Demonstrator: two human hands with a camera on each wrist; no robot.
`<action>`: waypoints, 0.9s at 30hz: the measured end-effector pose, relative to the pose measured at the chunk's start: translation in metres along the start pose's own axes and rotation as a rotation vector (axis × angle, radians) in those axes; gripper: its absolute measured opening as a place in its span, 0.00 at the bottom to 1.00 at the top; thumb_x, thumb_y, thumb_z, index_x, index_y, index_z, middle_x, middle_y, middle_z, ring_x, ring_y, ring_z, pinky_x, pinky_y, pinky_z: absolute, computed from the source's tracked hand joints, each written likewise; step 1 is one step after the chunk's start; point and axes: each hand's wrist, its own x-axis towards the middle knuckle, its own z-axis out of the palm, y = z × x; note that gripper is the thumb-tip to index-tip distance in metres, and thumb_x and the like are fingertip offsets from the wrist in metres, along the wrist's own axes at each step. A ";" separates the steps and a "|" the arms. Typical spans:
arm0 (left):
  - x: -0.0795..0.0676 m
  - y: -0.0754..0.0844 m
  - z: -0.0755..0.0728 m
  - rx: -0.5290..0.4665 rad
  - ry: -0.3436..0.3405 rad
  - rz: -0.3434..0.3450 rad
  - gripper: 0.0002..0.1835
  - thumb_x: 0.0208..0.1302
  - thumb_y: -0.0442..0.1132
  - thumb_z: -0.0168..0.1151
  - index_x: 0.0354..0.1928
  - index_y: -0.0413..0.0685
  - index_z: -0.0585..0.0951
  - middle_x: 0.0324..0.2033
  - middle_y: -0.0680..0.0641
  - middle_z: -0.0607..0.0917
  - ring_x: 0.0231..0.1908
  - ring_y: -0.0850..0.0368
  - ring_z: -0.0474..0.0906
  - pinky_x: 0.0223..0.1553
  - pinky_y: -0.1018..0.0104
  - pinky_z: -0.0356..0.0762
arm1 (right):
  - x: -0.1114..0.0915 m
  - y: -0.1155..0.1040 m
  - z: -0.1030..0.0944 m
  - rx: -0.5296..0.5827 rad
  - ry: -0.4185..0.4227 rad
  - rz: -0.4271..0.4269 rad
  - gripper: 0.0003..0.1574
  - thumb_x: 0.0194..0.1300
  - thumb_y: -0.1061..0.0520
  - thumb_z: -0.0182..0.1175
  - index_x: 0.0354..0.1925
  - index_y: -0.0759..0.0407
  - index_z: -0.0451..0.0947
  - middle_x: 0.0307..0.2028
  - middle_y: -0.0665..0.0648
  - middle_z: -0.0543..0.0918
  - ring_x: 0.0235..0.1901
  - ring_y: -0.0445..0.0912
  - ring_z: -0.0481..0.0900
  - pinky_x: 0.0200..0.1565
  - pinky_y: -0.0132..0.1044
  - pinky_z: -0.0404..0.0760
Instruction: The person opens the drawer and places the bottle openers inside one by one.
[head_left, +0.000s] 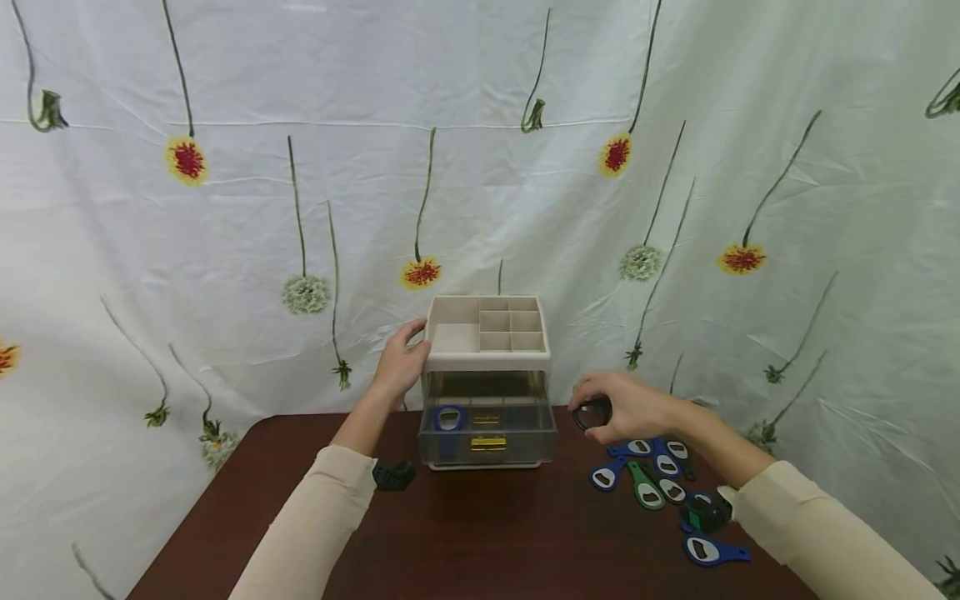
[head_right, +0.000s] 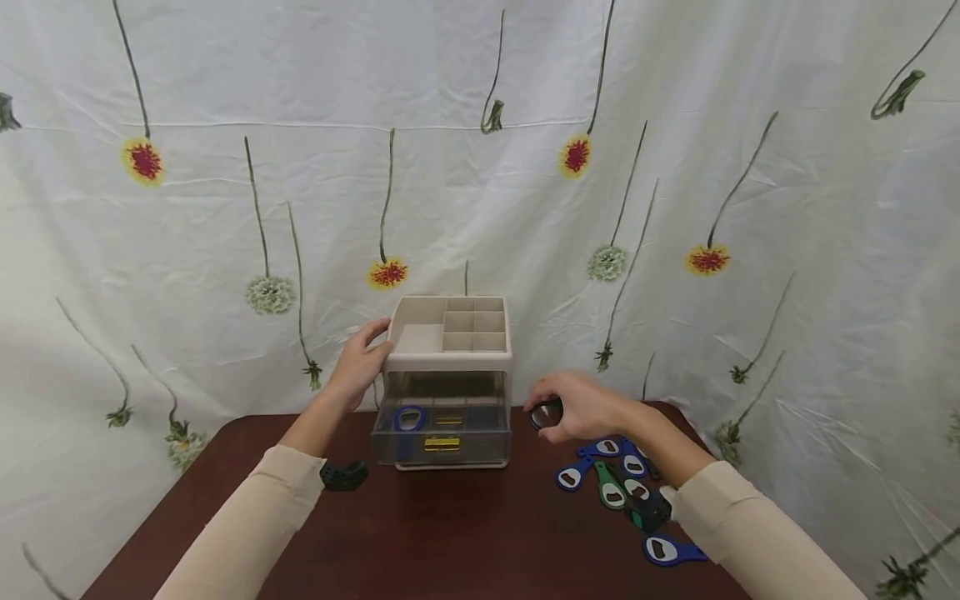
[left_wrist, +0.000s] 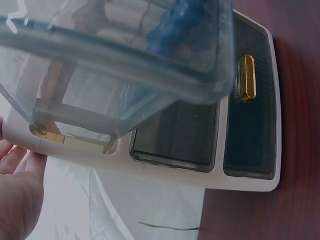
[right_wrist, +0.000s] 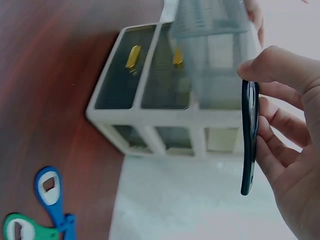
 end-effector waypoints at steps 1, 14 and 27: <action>0.000 -0.001 -0.001 0.006 0.005 -0.007 0.30 0.79 0.36 0.50 0.80 0.44 0.62 0.77 0.43 0.62 0.71 0.41 0.66 0.65 0.45 0.70 | 0.005 -0.004 -0.002 -0.003 -0.001 -0.016 0.18 0.61 0.55 0.73 0.51 0.51 0.86 0.51 0.51 0.81 0.40 0.47 0.80 0.39 0.40 0.83; -0.001 0.001 -0.001 -0.016 -0.006 0.007 0.30 0.79 0.36 0.49 0.80 0.43 0.61 0.78 0.42 0.60 0.72 0.40 0.64 0.65 0.44 0.70 | 0.081 -0.043 -0.002 -0.109 -0.043 -0.112 0.20 0.60 0.56 0.74 0.52 0.54 0.87 0.51 0.49 0.82 0.44 0.49 0.81 0.43 0.40 0.80; -0.003 0.001 0.000 -0.015 -0.009 0.011 0.30 0.79 0.36 0.49 0.80 0.42 0.61 0.78 0.41 0.61 0.72 0.40 0.64 0.65 0.44 0.70 | 0.133 -0.045 0.038 -0.115 -0.112 -0.164 0.20 0.59 0.58 0.73 0.51 0.60 0.87 0.48 0.53 0.84 0.47 0.49 0.82 0.48 0.35 0.79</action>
